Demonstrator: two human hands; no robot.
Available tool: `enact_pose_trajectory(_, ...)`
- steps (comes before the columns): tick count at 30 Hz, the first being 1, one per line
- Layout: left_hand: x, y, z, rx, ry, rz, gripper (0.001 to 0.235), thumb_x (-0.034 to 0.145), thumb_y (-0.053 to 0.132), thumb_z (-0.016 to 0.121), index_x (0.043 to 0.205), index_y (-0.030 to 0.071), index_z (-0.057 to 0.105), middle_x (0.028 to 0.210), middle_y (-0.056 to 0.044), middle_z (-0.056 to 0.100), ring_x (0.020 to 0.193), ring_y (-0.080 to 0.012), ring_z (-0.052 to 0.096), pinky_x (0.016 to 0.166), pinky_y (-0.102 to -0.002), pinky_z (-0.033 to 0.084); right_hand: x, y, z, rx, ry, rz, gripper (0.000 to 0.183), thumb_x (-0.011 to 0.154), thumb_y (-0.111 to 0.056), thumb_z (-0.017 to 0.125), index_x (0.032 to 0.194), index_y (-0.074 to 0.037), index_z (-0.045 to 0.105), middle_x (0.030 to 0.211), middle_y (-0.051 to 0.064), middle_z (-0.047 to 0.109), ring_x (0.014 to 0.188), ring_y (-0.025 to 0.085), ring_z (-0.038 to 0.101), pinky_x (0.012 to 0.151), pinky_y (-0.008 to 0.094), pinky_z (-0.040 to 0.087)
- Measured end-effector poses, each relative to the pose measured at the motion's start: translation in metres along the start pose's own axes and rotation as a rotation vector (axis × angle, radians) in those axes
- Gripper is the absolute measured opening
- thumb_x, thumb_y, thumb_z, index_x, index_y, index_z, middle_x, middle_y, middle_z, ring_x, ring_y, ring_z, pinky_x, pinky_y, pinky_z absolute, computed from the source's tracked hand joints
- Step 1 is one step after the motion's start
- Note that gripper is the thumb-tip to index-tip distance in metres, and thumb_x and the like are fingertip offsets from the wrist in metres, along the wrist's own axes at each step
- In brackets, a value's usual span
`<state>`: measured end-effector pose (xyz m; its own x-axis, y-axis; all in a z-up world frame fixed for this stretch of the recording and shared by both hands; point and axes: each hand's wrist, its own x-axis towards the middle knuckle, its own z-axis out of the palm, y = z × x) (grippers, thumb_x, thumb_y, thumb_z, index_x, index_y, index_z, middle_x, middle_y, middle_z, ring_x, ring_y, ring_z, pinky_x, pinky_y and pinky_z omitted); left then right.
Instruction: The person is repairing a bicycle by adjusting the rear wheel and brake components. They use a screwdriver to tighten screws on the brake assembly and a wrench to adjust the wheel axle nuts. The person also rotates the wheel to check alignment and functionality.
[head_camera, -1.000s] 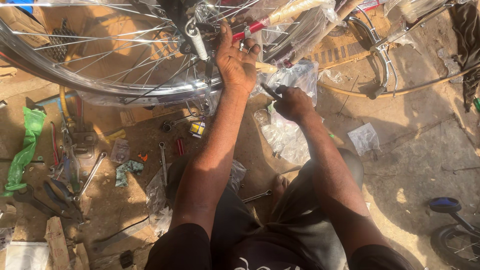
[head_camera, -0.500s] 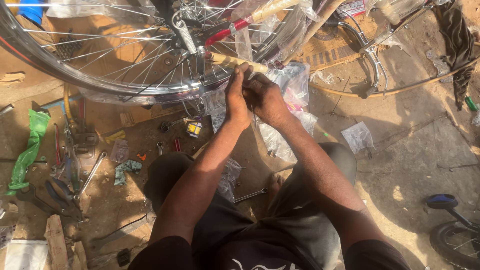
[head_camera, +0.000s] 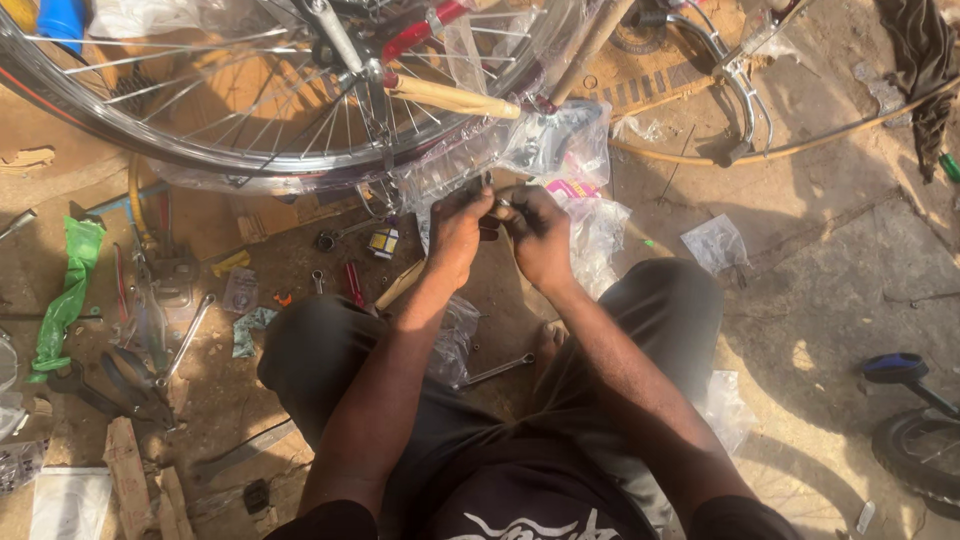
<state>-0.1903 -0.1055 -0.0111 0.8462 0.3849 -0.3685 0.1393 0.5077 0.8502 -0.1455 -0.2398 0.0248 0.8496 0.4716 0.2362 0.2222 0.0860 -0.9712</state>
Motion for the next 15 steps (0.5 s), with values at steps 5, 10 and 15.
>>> enact_pose_trajectory(5, 0.014, -0.018, -0.016, -0.315, -0.32, -0.037, 0.028, 0.096, 0.031, 0.062, 0.111, 0.009, 0.068, 0.097, -0.003, 0.069, 0.085, -0.0161, 0.066, 0.071, -0.036, 0.055, 0.005, 0.014, -0.009, 0.292, -0.008, 0.196, 0.017, 0.092, 0.0, 0.075, 0.109, 0.005, 0.074, 0.098, 0.007, 0.069, 0.082, 0.015, 0.063, 0.07, 0.03, 0.051)
enact_pose_trajectory(10, 0.013, -0.024, -0.028, -0.272, -0.357, -0.117, 0.023, 0.096, 0.028, 0.065, 0.106, 0.007, 0.066, 0.092, -0.003, 0.062, 0.076, -0.0168, 0.058, 0.072, -0.043, 0.056, 0.005, 0.009, -0.01, 0.645, 0.002, 0.421, 0.02, 0.092, -0.002, 0.076, 0.111, 0.003, 0.073, 0.094, 0.01, 0.074, 0.08, 0.018, 0.067, 0.073, 0.033, 0.056)
enact_pose_trajectory(15, 0.02, -0.028, -0.04, -0.263, -0.36, -0.131, 0.022, 0.097, 0.027, 0.062, 0.105, 0.007, 0.066, 0.087, -0.003, 0.061, 0.075, -0.0159, 0.059, 0.071, -0.042, 0.056, 0.008, 0.012, -0.004, 0.589, -0.031, 0.442, 0.02, 0.092, -0.003, 0.073, 0.111, 0.003, 0.073, 0.091, 0.01, 0.074, 0.076, 0.018, 0.066, 0.066, 0.034, 0.056)
